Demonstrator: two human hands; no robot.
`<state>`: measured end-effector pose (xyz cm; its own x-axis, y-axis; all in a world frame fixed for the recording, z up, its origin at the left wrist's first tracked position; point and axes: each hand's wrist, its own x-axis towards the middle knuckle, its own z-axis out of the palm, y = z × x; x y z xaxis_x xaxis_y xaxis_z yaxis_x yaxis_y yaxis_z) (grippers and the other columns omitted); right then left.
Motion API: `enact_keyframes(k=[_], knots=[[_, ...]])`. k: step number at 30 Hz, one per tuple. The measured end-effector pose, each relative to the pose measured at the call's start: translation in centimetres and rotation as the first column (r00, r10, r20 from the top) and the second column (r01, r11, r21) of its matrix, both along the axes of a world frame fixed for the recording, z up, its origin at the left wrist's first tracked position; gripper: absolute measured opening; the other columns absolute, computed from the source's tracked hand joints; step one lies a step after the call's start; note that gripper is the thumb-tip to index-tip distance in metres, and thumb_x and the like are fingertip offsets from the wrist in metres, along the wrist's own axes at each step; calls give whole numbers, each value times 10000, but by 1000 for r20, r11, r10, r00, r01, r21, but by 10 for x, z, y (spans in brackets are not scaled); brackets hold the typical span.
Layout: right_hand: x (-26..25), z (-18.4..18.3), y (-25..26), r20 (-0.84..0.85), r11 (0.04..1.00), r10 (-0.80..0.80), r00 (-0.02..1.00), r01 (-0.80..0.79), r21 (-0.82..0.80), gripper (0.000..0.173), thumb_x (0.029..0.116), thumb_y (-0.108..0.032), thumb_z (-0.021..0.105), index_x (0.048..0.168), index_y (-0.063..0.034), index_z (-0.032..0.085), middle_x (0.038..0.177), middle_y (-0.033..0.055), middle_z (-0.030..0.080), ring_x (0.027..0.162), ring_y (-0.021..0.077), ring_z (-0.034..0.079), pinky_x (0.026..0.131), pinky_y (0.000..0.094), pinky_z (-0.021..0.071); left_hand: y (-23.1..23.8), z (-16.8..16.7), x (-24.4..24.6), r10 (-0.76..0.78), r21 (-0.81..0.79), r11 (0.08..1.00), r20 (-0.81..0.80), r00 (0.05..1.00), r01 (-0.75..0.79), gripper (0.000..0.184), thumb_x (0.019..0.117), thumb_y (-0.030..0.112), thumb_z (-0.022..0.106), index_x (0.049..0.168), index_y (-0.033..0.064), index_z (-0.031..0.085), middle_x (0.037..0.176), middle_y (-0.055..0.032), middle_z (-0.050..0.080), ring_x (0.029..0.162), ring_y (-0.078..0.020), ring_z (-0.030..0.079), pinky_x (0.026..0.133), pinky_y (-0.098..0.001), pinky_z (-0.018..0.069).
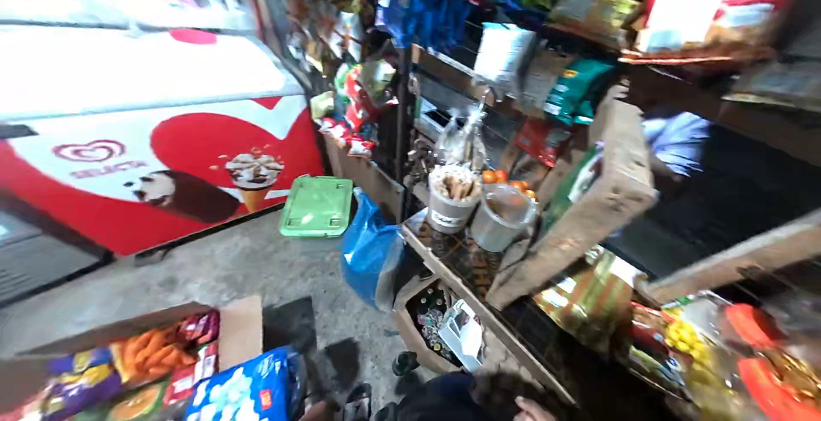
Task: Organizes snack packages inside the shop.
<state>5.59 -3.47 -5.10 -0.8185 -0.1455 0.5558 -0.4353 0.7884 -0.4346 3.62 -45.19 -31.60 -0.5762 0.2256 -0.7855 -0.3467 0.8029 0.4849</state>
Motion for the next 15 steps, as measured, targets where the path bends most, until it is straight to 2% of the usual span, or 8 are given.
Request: enact_keyframes(k=[1, 3, 5, 8, 11, 13, 15], knots=[[-2, -13, -16, 38, 999, 40, 998, -40, -7, 352, 1013, -184, 478, 916, 23, 745, 736, 111, 734, 661, 154, 718, 658, 298, 599, -4, -15, -6, 13, -19, 1000, 18, 1000, -13, 444, 1023, 323, 608, 1326, -2, 635, 1306, -269, 642, 1276, -425, 582, 1107, -597, 409], [-11, -26, -47, 56, 997, 72, 996, -72, 6, 386, 1012, -213, 469, 867, -9, 762, 732, 93, 737, 662, 152, 718, 655, 290, 594, -11, -15, -22, -1, 5, 1000, 48, 999, 1, 467, 1035, 329, 590, 1356, -10, 604, 1312, -277, 632, 1268, -430, 583, 1093, -602, 411], [-19, -21, -74, 154, 998, 44, 987, -49, 26, 407, 1015, -204, 445, 883, 10, 765, 763, 118, 745, 685, 183, 732, 668, 328, 603, -20, -10, -29, -13, 43, 999, 57, 998, 11, 461, 1034, 307, 586, 1363, -17, 592, 1305, -283, 629, 1247, -434, 591, 1077, -608, 423], [-39, -27, -108, 188, 999, 31, 982, -32, 0, 438, 1051, -237, 412, 906, 5, 747, 731, 105, 712, 653, 146, 694, 652, 298, 591, -52, 9, -37, 3, 84, 996, 51, 999, -7, 439, 1016, 224, 615, 1388, -6, 581, 1323, -283, 621, 1258, -445, 581, 1086, -614, 415], [-65, -36, -139, 149, 991, 126, 981, -130, 17, 457, 1055, -301, 404, 891, -47, 747, 685, 64, 688, 609, 112, 666, 596, 267, 564, -98, 5, -40, 128, 74, 989, 12, 992, -128, 428, 1009, 202, 620, 1376, -17, 584, 1300, -300, 626, 1236, -461, 589, 1065, -636, 422], [-78, -29, -160, 154, 968, 230, 961, -242, 63, 441, 1061, -305, 419, 894, -68, 751, 721, 58, 715, 657, 117, 694, 630, 265, 578, -126, 4, -41, 277, 77, 958, -7, 961, -276, 414, 1022, 211, 604, 1363, -22, 592, 1310, -291, 626, 1258, -448, 582, 1089, -626, 411], [-93, -21, -173, 200, 930, 327, 924, -352, 105, 416, 1043, -271, 444, 898, -45, 761, 747, 79, 736, 672, 155, 716, 640, 301, 587, -146, 9, -39, 438, 116, 894, -8, 899, -434, 398, 1042, 189, 570, 1377, -26, 579, 1331, -287, 613, 1257, -433, 585, 1094, -595, 418]])
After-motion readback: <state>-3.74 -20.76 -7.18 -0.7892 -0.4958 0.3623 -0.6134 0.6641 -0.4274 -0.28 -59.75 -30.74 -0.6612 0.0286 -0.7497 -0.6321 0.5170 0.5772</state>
